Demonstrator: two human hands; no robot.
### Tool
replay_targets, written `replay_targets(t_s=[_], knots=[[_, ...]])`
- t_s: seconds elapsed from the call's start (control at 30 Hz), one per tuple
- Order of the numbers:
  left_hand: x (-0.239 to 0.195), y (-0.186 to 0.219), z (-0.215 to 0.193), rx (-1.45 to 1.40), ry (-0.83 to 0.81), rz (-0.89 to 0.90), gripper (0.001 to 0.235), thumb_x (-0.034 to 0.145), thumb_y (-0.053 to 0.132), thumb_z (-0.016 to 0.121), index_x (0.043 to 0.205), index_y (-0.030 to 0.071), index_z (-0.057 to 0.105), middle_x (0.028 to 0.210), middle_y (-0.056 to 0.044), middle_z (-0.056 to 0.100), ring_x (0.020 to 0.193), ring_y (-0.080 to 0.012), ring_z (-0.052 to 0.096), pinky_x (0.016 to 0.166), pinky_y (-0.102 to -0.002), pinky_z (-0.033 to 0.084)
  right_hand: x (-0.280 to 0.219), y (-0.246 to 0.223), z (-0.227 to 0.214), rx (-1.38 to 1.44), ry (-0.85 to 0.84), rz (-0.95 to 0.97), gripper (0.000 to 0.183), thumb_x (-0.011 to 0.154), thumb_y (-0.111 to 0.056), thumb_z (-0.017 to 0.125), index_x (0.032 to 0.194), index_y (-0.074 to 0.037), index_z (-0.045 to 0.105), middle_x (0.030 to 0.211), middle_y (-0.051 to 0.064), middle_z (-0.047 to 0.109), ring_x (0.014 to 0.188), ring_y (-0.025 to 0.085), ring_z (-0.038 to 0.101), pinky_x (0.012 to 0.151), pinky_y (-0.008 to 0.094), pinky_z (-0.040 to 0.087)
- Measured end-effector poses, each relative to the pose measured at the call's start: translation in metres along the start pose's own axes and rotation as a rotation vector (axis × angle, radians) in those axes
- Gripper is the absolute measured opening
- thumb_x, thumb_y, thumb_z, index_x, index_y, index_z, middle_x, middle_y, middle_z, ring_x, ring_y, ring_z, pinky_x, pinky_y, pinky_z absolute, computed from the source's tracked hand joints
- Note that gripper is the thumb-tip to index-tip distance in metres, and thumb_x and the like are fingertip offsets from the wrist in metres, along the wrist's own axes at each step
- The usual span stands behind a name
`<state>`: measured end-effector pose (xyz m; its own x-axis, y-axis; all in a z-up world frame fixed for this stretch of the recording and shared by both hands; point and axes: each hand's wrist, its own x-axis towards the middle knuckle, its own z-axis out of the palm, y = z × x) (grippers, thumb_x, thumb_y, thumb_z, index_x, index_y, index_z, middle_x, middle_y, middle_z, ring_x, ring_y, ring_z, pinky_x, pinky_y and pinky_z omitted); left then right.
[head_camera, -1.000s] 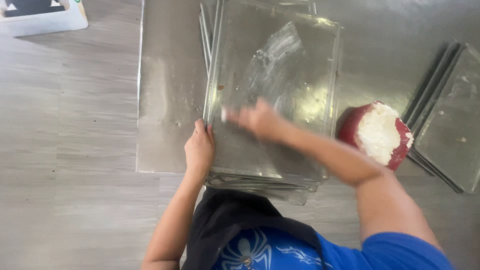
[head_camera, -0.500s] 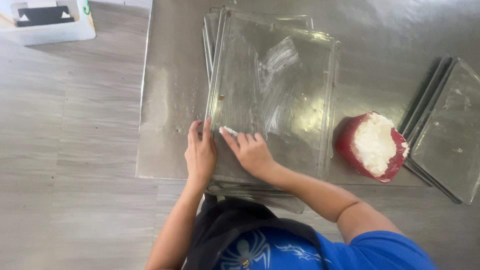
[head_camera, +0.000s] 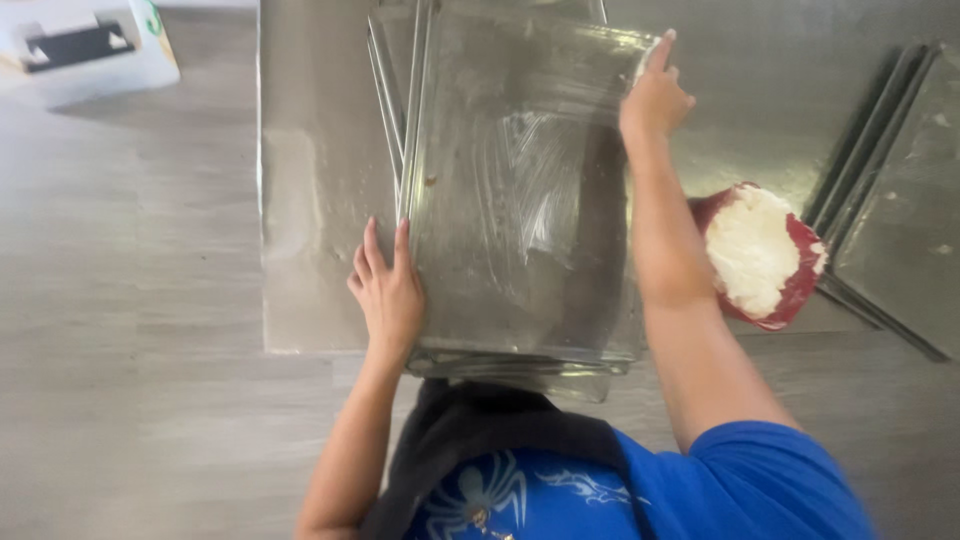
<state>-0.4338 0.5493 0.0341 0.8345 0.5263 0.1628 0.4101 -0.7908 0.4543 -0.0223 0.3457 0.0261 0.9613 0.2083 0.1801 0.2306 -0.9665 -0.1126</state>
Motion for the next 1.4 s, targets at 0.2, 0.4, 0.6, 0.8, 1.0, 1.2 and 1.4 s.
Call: replay_targets(t_s=[0.2,0.4,0.6,0.8,1.0,1.2,1.4], knots=[[0.005,-0.009,0.012,-0.084,-0.009,0.017,0.056,0.100,0.012,0.057,0.155,0.018,0.046,0.160,-0.022,0.032,0.138,-0.0443,0.041,0.105,-0.060,0.037,-0.217,-0.172,-0.030,-0.080,0.145,-0.444,0.059,0.106,-0.021,0.050,0.158,-0.009,0.026,0.104,0.026,0.068,0.099,0.047,0.067,0.094,0.069,0.046],[0.001,-0.022,0.025,-0.318,-0.078,-0.049,0.053,0.105,0.014,0.053,0.157,0.019,0.042,0.161,-0.020,0.032,0.133,-0.0379,0.046,0.106,-0.057,0.038,-0.218,-0.050,-0.036,0.581,-0.414,0.207,0.047,0.123,-0.033,0.027,0.122,-0.005,0.064,0.081,0.019,0.073,0.071,0.030,0.072,0.065,0.044,0.058],[0.000,-0.023,0.052,-0.416,-0.047,-0.067,0.054,0.106,0.014,0.053,0.158,0.020,0.041,0.159,-0.018,0.037,0.135,-0.0437,0.042,0.111,-0.054,0.038,-0.213,-0.051,-0.065,0.567,0.049,0.250,0.056,0.117,-0.051,0.024,0.149,-0.008,0.041,0.137,0.029,0.062,0.123,0.044,0.061,0.105,0.058,0.041],[-0.004,-0.031,0.052,-0.468,-0.034,-0.044,0.055,0.107,0.014,0.055,0.159,0.018,0.038,0.160,-0.021,0.032,0.139,-0.0438,0.038,0.114,-0.056,0.035,-0.379,-0.152,-0.032,0.034,-0.297,-0.268,0.070,0.102,-0.016,0.046,0.166,-0.008,0.019,0.130,0.023,0.063,0.109,0.040,0.065,0.098,0.056,0.047],[-0.007,-0.017,0.045,-0.317,-0.088,-0.020,0.053,0.107,0.012,0.053,0.156,0.027,0.043,0.162,-0.020,0.028,0.142,-0.0404,0.033,0.106,-0.060,0.034,-0.309,0.025,-0.087,-0.088,-0.102,0.195,0.071,0.096,-0.011,0.051,0.160,-0.002,0.021,0.124,0.022,0.063,0.102,0.036,0.064,0.085,0.058,0.042],[0.001,-0.014,0.036,-0.365,-0.088,0.006,0.058,0.107,0.009,0.050,0.161,0.028,0.039,0.160,-0.018,0.033,0.143,-0.0407,0.033,0.109,-0.061,0.035,-0.360,-0.158,-0.087,-0.031,0.069,-0.334,0.069,0.090,-0.006,0.052,0.154,0.001,0.030,0.147,0.024,0.065,0.096,0.039,0.067,0.080,0.070,0.039],[0.001,-0.014,0.032,-0.228,-0.071,0.045,0.058,0.105,0.009,0.052,0.159,0.022,0.039,0.159,-0.016,0.035,0.141,-0.0413,0.033,0.106,-0.060,0.034,-0.271,-0.078,-0.079,0.238,-0.173,0.044,0.061,0.110,-0.012,0.041,0.161,-0.009,0.010,0.120,0.028,0.066,0.116,0.045,0.063,0.108,0.083,0.018]])
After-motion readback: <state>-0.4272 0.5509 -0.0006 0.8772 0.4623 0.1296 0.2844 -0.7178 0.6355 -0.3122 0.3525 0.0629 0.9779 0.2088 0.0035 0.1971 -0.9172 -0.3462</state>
